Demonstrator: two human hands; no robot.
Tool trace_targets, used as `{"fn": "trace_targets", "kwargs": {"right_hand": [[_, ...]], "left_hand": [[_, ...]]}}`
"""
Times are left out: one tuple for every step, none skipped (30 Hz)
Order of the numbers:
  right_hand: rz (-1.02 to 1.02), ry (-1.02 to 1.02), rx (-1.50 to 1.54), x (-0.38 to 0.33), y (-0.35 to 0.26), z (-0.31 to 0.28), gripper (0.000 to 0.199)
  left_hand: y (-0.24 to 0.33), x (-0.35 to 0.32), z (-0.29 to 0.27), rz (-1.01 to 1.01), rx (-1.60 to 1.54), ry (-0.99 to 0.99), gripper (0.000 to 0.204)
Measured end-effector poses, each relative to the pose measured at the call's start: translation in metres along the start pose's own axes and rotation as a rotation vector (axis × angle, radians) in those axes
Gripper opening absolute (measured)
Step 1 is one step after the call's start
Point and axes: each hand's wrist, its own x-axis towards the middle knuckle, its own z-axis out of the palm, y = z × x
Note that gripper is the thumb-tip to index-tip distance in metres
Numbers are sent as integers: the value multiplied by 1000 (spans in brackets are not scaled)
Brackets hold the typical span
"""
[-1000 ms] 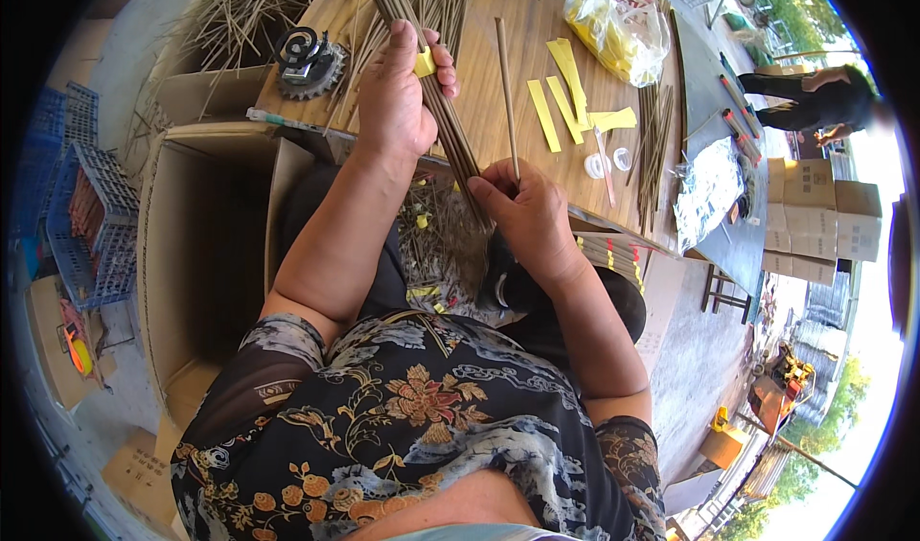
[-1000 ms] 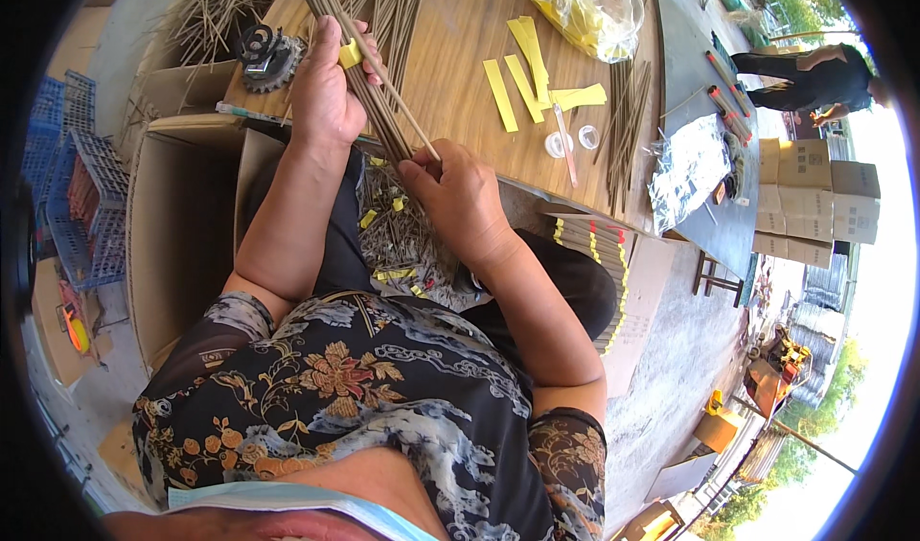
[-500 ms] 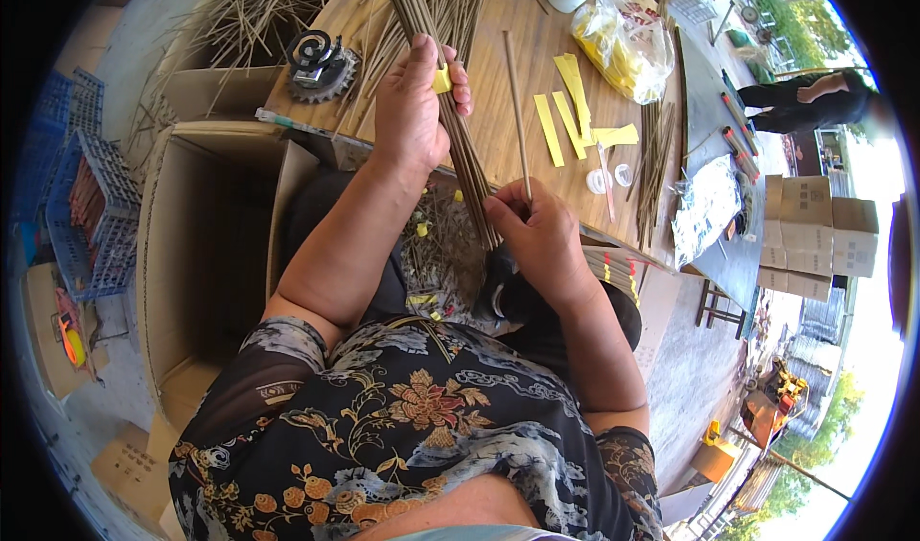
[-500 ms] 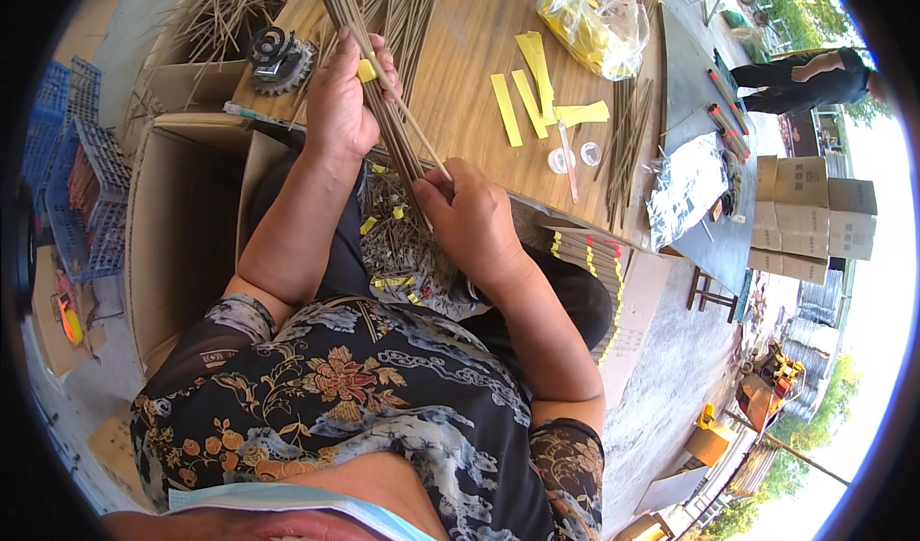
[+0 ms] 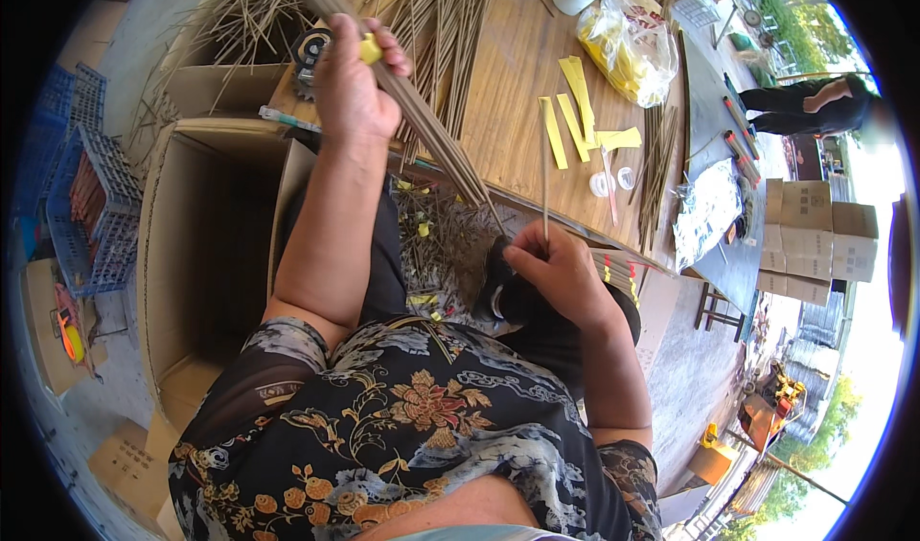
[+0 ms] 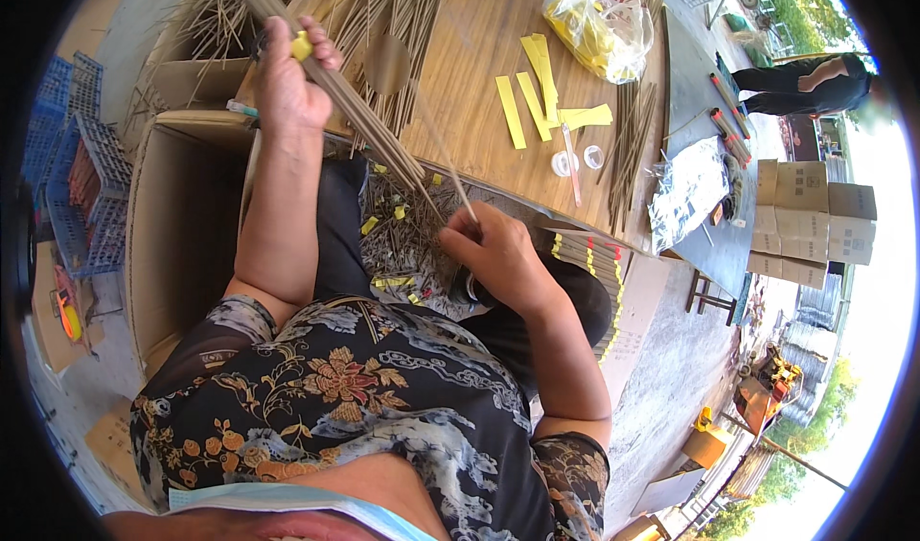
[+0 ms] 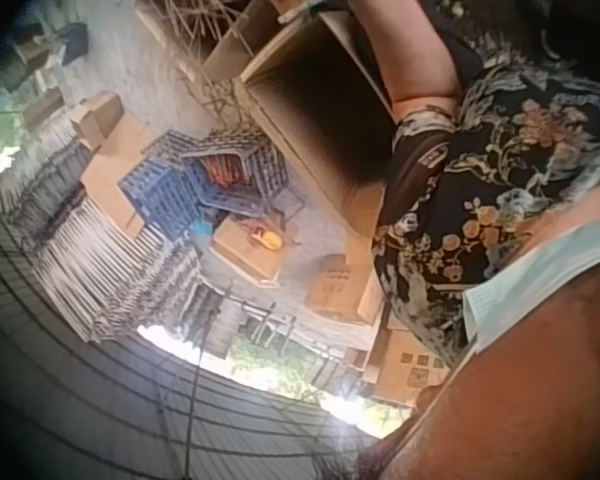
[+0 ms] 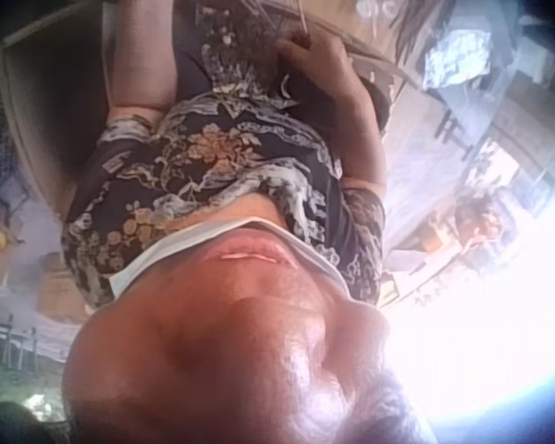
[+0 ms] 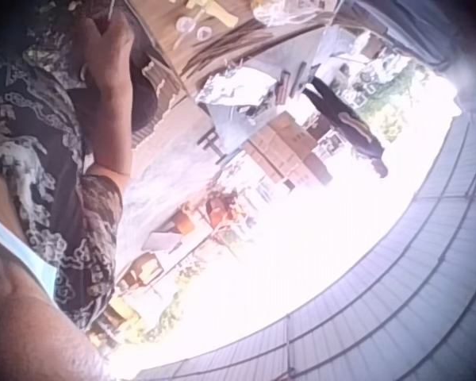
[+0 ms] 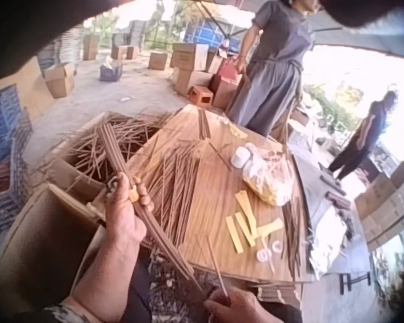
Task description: The person gathers thin sticks into bundles, wraps the ends with yellow tape, and applies glue with a small stick to secure the tape. The person repeats this process for multiple bundles, placing finished bundles on the table.
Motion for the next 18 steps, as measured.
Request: {"fn": "trace_targets", "kwargs": {"right_hand": [[39, -45, 15, -5, 13, -1, 16], [77, -93, 28, -10, 29, -1, 17], [114, -143, 43, -14, 40, -1, 17], [181, -209, 14, -17, 44, -2, 13], [189, -213, -46, -18, 50, -2, 13], [197, -217, -107, -17, 58, -2, 13], [203, -222, -169, -16, 68, -1, 13], [161, -155, -217, -14, 74, -1, 17], [92, -74, -252, -10, 77, -2, 18], [21, 6, -287, -2, 79, -2, 18], [-51, 86, -320, 10, 77, -2, 19], [-46, 109, -277, 24, 52, -4, 19], [-44, 129, -232, 40, 38, -3, 20], [-48, 145, -186, 58, 27, 0, 20], [-77, 180, -184, 76, 16, 2, 21], [-102, 220, -180, 93, 8, 5, 21], [-89, 216, -133, 117, 11, 9, 25], [-78, 208, -84, 139, 16, 14, 28]], "left_hand": [[8, 4, 0, 2, -24, 34, 34], [14, 7, -3, 23, -44, 26, 34], [20, 10, -8, 46, -60, 19, 34], [25, 13, -11, 85, -27, 49, 35], [28, 16, -14, 101, -21, 53, 36], [32, 17, -17, 120, -15, 81, 37], [36, 18, -19, 140, -10, 109, 37], [38, 19, -22, 166, 12, 116, 38], [41, 21, -23, 172, 9, 108, 37], [42, 20, -24, 160, 7, 109, 37], [43, 19, -23, 149, 7, 109, 37], [43, 17, -23, 128, -3, 100, 36], [41, 14, -21, 101, -17, 89, 36], [40, 12, -19, 81, -27, 79, 35], [38, 12, -17, 60, -33, 76, 35], [34, 12, -15, 33, -38, 70, 35], [31, 12, -13, 6, -41, 63, 35], [29, 11, -11, -8, -40, 53, 35]]}}
